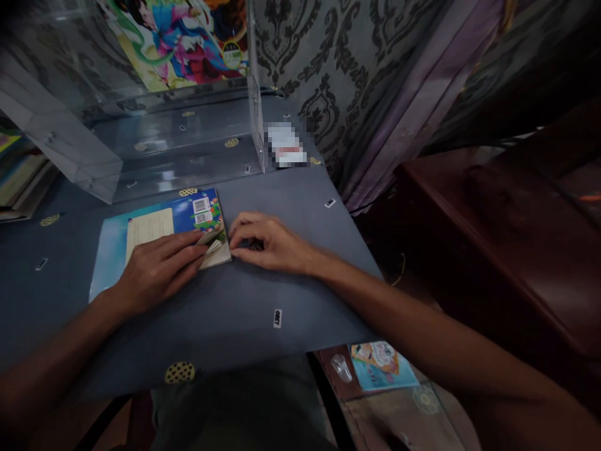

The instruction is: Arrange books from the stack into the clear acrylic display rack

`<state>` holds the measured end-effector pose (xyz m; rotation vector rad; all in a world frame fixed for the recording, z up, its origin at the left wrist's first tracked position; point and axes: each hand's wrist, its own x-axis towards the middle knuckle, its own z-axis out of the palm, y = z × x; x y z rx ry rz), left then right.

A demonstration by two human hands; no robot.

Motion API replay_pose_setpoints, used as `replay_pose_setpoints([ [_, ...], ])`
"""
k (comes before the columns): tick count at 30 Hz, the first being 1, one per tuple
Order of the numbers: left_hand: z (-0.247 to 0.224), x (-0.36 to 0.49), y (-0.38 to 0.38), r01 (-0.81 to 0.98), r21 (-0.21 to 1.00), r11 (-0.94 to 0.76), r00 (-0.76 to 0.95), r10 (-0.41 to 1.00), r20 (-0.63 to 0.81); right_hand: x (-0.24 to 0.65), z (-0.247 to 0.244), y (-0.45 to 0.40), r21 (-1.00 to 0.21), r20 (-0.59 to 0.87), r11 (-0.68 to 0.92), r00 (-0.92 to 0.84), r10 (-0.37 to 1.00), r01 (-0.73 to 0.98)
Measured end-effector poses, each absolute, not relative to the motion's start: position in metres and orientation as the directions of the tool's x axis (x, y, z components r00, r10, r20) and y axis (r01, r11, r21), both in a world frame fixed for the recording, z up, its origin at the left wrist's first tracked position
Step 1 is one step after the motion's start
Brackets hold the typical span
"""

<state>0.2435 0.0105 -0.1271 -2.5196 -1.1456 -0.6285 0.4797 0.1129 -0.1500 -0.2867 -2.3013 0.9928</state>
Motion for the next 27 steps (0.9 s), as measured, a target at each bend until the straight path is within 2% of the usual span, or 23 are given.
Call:
replay_pose_setpoints([
  [8, -0.130, 0.244, 0.010, 0.766, -0.076, -0.638, 0.579, 0.634, 0.513, 0.487, -0.156, 0.095, -0.382, 0.486, 0.924, -0.856, 0.175, -0.029],
  [13, -0.131, 0.243, 0.010, 0.767, -0.058, -0.639, 0.574, 0.643, 0.506, 0.485, -0.149, 0.092, -0.287, 0.490, 0.958, -0.860, 0.144, -0.003],
  [16, -0.132, 0.243, 0.009, 0.769, -0.048, -0.638, 0.567, 0.645, 0.512, 0.484, -0.148, 0.090, -0.309, 0.490, 0.951, -0.859, 0.150, -0.009],
  [22, -0.131, 0.244, 0.009, 0.775, -0.067, -0.629, 0.569, 0.646, 0.510, 0.484, -0.152, 0.093, -0.499, 0.519, 0.864, -0.822, 0.235, -0.068],
  [27, -0.131, 0.245, 0.010, 0.772, -0.067, -0.632, 0.572, 0.644, 0.508, 0.485, -0.152, 0.093, -0.574, 0.519, 0.815, -0.805, 0.286, -0.080],
])
